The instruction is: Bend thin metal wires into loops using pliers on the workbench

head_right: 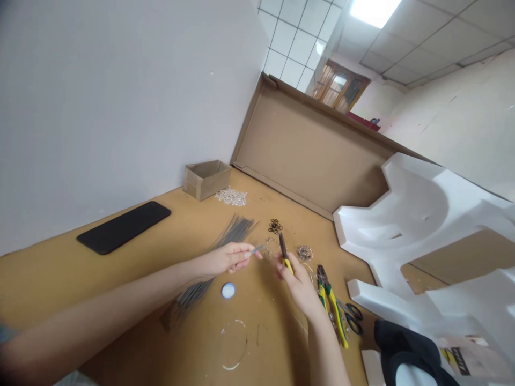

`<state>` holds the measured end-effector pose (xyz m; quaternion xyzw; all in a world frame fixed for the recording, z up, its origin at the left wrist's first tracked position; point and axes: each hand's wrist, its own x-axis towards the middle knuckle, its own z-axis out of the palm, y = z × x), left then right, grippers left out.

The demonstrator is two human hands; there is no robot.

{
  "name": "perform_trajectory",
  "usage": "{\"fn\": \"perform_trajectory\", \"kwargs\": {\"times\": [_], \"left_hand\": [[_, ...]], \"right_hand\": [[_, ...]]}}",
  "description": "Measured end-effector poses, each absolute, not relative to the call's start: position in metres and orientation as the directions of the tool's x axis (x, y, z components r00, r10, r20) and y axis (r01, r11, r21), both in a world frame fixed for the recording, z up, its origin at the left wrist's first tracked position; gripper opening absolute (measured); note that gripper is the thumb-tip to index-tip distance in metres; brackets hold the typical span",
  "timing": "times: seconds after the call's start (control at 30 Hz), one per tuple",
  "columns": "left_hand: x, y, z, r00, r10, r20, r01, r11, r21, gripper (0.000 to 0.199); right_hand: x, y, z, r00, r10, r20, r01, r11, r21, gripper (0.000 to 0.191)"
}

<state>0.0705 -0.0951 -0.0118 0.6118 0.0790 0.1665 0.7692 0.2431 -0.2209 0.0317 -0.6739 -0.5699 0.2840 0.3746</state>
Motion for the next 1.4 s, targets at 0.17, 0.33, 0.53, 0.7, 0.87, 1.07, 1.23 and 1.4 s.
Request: {"fn": "perform_trajectory", "kwargs": {"times": [0.17, 0.33, 0.53, 0.7, 0.87, 1.07, 1.23, 1.4], "left_hand": [[0.069, -0.093, -0.012, 0.934, 0.345, 0.093, -0.167, 0.189, 0.968, 0.033], [0.071, -0.094, -0.011, 0.934, 0.355, 0.035, -0.115, 0.208, 0.971, 0.032], [0.073, -0.093, -0.014, 0.93, 0.368, 0.011, -0.099, 0.221, 0.97, 0.034], [0.072, -0.092, -0.013, 0.936, 0.351, -0.002, -0.07, 0.192, 0.979, 0.036], [0.068, -0.095, -0.007, 0.944, 0.33, -0.029, -0.054, 0.241, 0.969, 0.035], [0.067, -0.095, -0.005, 0.952, 0.301, -0.046, -0.046, 0.293, 0.955, 0.033], [0.067, -0.094, -0.007, 0.966, 0.26, -0.008, -0.073, 0.3, 0.951, 0.033], [0.068, -0.094, -0.009, 0.969, 0.243, -0.041, -0.052, 0.363, 0.93, 0.033]], "right_hand": [[0.238, -0.211, 0.032, 0.142, 0.989, 0.037, 0.748, -0.082, -0.659, 0.022], [0.241, -0.209, 0.022, 0.12, 0.993, 0.012, 0.688, -0.074, -0.722, 0.024], [0.244, -0.205, 0.019, 0.057, 0.997, -0.051, 0.586, -0.075, -0.807, 0.031], [0.242, -0.204, 0.019, 0.043, 0.998, -0.046, 0.589, -0.063, -0.806, 0.033], [0.24, -0.205, 0.021, 0.093, 0.996, -0.016, 0.731, -0.079, -0.678, 0.03], [0.237, -0.206, 0.02, 0.111, 0.991, 0.078, 0.843, -0.052, -0.535, 0.028], [0.24, -0.206, 0.023, 0.072, 0.995, 0.07, 0.845, -0.023, -0.534, 0.028], [0.238, -0.207, 0.023, 0.094, 0.985, 0.147, 0.905, -0.022, -0.425, 0.029]]}}
